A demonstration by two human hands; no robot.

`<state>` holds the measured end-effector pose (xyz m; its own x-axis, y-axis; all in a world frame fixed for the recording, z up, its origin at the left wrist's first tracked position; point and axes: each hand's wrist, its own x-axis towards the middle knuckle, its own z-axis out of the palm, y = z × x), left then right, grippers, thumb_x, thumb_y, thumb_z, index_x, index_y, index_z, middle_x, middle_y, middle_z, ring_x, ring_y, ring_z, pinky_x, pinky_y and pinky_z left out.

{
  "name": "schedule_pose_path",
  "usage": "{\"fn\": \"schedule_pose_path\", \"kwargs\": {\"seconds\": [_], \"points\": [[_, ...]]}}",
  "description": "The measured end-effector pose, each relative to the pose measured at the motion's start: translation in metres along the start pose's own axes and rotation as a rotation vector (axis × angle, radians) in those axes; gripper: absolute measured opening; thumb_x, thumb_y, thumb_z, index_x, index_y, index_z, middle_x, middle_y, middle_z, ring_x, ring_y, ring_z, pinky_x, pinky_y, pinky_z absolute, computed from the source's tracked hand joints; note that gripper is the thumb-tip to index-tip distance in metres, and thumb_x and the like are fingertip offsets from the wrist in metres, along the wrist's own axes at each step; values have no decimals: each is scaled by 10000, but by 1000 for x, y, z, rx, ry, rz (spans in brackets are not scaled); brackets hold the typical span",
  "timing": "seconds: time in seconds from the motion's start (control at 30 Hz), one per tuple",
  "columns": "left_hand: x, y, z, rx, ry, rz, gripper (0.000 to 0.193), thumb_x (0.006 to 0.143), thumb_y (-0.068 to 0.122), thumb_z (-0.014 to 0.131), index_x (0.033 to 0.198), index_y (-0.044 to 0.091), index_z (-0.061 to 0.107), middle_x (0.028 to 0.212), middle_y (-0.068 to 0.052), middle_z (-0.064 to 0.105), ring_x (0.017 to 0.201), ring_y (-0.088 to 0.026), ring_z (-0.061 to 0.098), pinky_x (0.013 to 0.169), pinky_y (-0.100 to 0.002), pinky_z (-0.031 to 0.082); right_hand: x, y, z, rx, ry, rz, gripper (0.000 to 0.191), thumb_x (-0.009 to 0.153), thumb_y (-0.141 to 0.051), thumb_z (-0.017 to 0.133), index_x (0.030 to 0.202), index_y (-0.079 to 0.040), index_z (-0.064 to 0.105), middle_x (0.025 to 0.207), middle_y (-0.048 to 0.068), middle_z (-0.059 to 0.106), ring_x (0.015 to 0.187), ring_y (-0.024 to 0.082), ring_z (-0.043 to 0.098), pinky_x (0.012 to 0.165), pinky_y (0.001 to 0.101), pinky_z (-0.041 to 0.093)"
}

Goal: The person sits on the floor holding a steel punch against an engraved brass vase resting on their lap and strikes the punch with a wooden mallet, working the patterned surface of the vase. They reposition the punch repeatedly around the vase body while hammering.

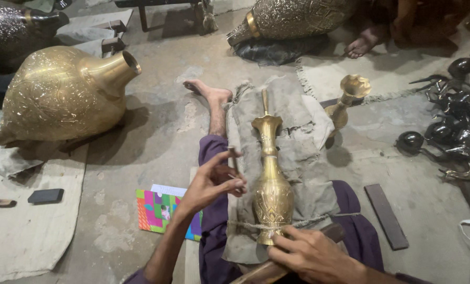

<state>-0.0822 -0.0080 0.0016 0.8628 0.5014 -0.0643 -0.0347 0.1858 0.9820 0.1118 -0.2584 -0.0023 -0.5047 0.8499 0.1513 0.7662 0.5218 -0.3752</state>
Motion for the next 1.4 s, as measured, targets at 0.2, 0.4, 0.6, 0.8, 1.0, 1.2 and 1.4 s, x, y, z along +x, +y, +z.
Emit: {"fn": "schedule_pose_path", "kwargs": {"seconds": [0.2, 0.4, 0.6, 0.8, 1.0, 1.2, 1.4], "points": [[27, -5, 14, 96, -100, 54, 751, 900, 51, 785, 1535, 53, 383, 986, -143, 772, 905, -215, 766, 807, -371, 655, -34, 21, -16, 506, 320, 137, 593, 624, 20, 744, 1213, 1, 672, 1155, 143, 748, 1057, 266, 734, 834, 366, 601], [36, -7, 28, 203, -236, 249, 654, 942, 37, 787, 1521, 62, 485, 1073, -123, 785, 1010, -179, 761, 905, -341, 650, -76, 39, -3, 1062, 862, 517, 326, 837, 74, 741, 1044, -70, 534, 1001, 141, 734, 787, 165, 748, 644, 328, 688], [39, -5, 33, 276, -322, 269, 553, 936, 86, 795, 1442, 75, 573, 1073, -100, 791, 1006, -160, 775, 896, -312, 648, -75, 64, 19, 1093, 665, 601, 280, 895, 40, 688, 1040, -84, 483, 994, 146, 686, 957, 185, 693, 824, 345, 582], [45, -4, 40, 401, -334, 273, 478, 899, 121, 836, 1340, 88, 654, 1039, -93, 807, 987, -157, 789, 872, -311, 658, -91, 74, -22, 715, 635, 979, 300, 823, -70, 787, 1092, -31, 663, 883, 148, 756, 783, 273, 752, 704, 421, 651], [42, -2, 40, 400, -378, 306, 479, 914, 144, 817, 1357, 94, 643, 1019, -70, 814, 961, -134, 788, 842, -298, 640, -91, 60, -71, 201, 591, 746, 705, 821, -235, 767, 1457, -33, 538, 1014, 110, 778, 875, 201, 779, 785, 338, 626], [45, -7, 36, 471, -408, 440, 475, 941, 130, 799, 1390, 111, 645, 1044, -47, 817, 946, -157, 807, 833, -306, 646, -79, 53, -86, -206, 322, 801, 708, 769, -365, 841, 1409, -234, 567, 1017, 85, 753, 729, 235, 756, 646, 369, 631], [46, -17, 37, 493, -403, 523, 511, 938, 160, 773, 1422, 160, 608, 1093, -42, 800, 994, -163, 792, 889, -328, 671, -77, 57, -88, -405, -60, 834, 844, 791, -419, 801, 1558, -374, 454, 937, 6, 703, 660, 178, 703, 573, 356, 614]]}}
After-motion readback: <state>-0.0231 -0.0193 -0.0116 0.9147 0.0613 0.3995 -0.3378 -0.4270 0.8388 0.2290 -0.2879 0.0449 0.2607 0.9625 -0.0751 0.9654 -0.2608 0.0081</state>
